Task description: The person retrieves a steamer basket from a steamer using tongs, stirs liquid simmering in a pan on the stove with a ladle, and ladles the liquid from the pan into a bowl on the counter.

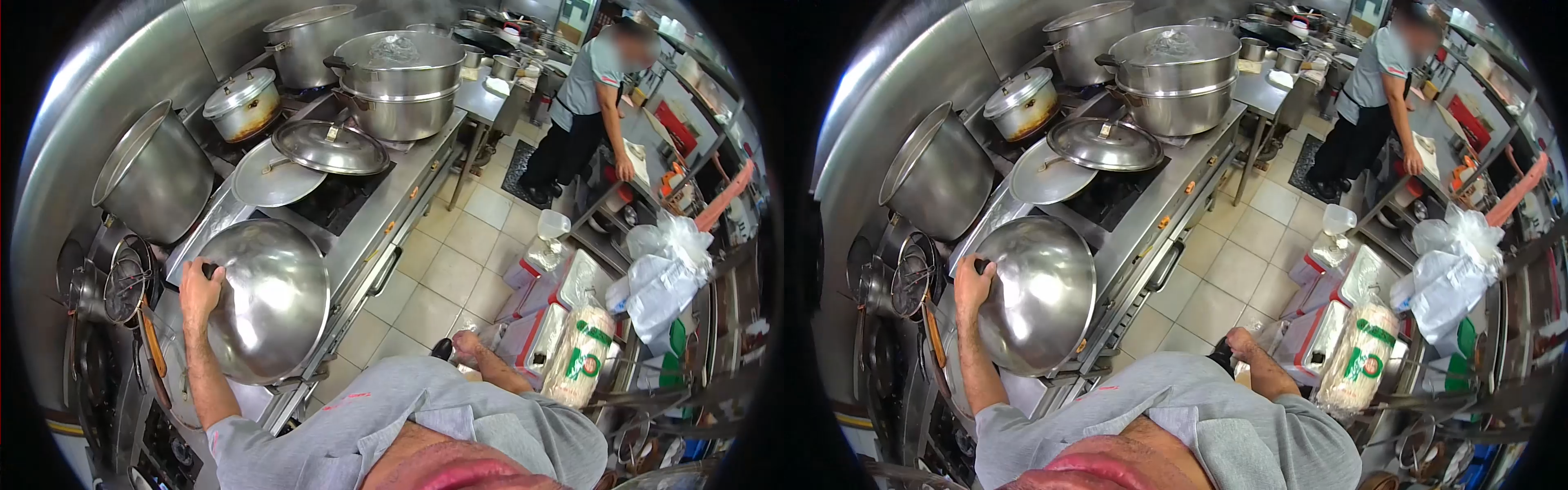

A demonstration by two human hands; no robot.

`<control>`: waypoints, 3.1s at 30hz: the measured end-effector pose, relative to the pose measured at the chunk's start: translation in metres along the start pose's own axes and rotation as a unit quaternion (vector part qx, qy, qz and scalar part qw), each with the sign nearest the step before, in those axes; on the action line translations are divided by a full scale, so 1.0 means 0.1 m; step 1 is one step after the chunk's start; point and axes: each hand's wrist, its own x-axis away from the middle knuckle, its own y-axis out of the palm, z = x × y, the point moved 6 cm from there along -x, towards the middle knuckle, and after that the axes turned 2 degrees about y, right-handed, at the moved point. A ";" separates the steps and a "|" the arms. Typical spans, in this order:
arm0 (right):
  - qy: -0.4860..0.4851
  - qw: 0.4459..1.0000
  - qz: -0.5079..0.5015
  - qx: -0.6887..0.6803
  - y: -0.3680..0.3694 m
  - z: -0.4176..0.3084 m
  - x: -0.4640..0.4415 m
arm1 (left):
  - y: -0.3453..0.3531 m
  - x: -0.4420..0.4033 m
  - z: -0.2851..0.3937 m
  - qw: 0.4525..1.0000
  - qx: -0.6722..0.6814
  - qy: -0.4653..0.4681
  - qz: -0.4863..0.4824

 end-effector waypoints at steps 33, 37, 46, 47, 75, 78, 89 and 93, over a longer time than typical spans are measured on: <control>0.123 0.913 0.129 -0.368 -2.79 0.80 -0.85 | -0.60 -4.50 5.05 0.951 0.176 0.247 -0.060; 0.175 0.900 0.239 -0.320 -2.87 0.54 -0.64 | -0.30 -5.01 5.51 0.922 0.239 0.302 -0.021; 0.173 0.902 0.264 -0.295 -2.78 -0.04 -0.94 | 0.52 -6.00 5.80 0.929 0.149 0.339 0.007; 0.170 0.904 0.263 -0.292 -2.79 -0.11 -0.98 | 0.57 -6.01 5.80 0.922 0.126 0.364 0.029; 0.029 0.996 0.073 -0.046 -3.09 -1.65 -1.95 | 0.52 -3.90 5.23 0.847 0.249 0.439 0.170; -0.078 0.991 -0.041 -0.105 -2.97 -2.87 -1.99 | 0.51 -2.87 4.69 0.850 0.395 0.343 0.067; -0.780 0.500 -0.353 0.129 -1.68 -6.57 2.03 | 2.06 0.36 2.55 0.907 0.379 -0.183 -0.015; -0.712 0.518 -0.462 0.105 -1.41 -6.50 2.70 | 2.88 1.61 2.10 0.842 0.449 -0.296 -0.049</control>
